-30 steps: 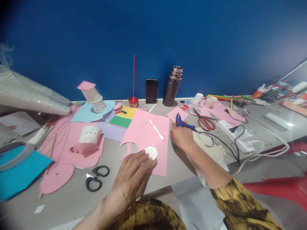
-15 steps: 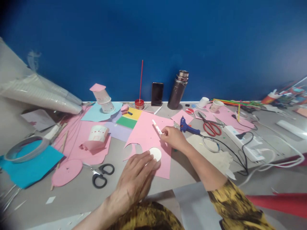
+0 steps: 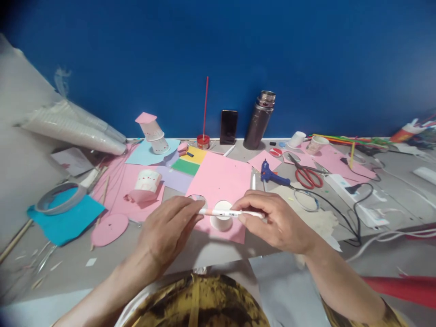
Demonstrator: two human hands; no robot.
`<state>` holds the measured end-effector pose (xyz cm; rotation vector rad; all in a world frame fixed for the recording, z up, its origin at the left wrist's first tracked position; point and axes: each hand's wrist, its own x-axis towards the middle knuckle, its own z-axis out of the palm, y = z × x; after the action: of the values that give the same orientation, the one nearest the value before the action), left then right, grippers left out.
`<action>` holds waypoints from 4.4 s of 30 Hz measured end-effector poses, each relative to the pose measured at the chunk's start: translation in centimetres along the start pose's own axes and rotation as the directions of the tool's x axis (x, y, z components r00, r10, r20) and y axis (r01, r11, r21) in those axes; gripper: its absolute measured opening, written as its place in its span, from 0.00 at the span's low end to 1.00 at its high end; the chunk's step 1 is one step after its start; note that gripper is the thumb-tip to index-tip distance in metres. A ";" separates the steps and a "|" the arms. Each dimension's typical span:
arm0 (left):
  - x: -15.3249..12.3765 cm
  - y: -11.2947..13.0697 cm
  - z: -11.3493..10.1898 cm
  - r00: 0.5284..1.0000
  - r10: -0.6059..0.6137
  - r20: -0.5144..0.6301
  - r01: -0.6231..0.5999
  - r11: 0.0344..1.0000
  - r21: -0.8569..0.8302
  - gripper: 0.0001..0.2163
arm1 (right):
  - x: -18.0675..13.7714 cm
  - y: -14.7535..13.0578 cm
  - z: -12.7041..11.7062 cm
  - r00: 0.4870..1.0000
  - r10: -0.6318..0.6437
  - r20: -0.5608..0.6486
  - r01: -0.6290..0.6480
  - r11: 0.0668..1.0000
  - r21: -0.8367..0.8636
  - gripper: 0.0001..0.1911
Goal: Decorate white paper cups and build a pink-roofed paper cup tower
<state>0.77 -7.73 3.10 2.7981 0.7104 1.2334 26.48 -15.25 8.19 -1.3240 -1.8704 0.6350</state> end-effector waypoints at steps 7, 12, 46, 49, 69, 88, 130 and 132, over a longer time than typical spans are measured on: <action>-0.6 1.4 0.7 0.996 -0.060 0.069 0.074 0.972 -0.225 0.13 | 0.0 1.6 4.6 0.994 0.094 -0.055 -0.049 0.839 0.542 0.18; -2.3 -1.2 -2.1 0.991 -0.134 0.016 0.135 0.986 -0.097 0.13 | -1.5 2.4 2.6 0.844 0.224 -0.488 0.101 0.827 0.554 0.16; -0.7 1.8 -2.2 0.949 -0.260 -0.177 0.201 0.935 -0.294 0.04 | 3.2 -2.2 4.0 0.845 -0.420 0.330 0.459 0.256 -0.851 0.12; -0.3 1.6 -1.7 0.943 -0.296 -0.152 0.233 0.913 -0.336 0.06 | 3.5 -1.5 3.6 0.854 -0.421 0.305 0.433 0.252 -0.866 0.13; -4.7 6.6 5.4 1.000 0.006 -0.031 -0.011 0.981 -0.194 0.15 | 0.7 7.1 4.9 0.647 0.327 -0.689 -0.137 0.939 0.317 0.15; -2.6 -1.2 5.1 0.985 0.084 0.152 -0.038 0.958 -0.285 0.20 | -7.7 6.6 9.9 0.664 0.261 -0.700 -0.293 0.953 0.077 0.15; -2.7 -1.1 4.9 0.986 0.050 0.156 -0.012 0.972 -0.237 0.20 | -5.4 6.3 8.7 0.828 0.290 -0.481 -0.319 0.948 0.021 0.13; -2.6 -1.0 4.9 0.987 0.046 0.152 -0.009 0.971 -0.238 0.19 | -5.4 6.4 8.6 0.827 0.290 -0.482 -0.317 0.948 0.026 0.12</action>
<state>2.23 -6.99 -2.28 2.6772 0.4814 1.0108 24.27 -17.93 -3.34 -1.6599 -1.2905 0.3599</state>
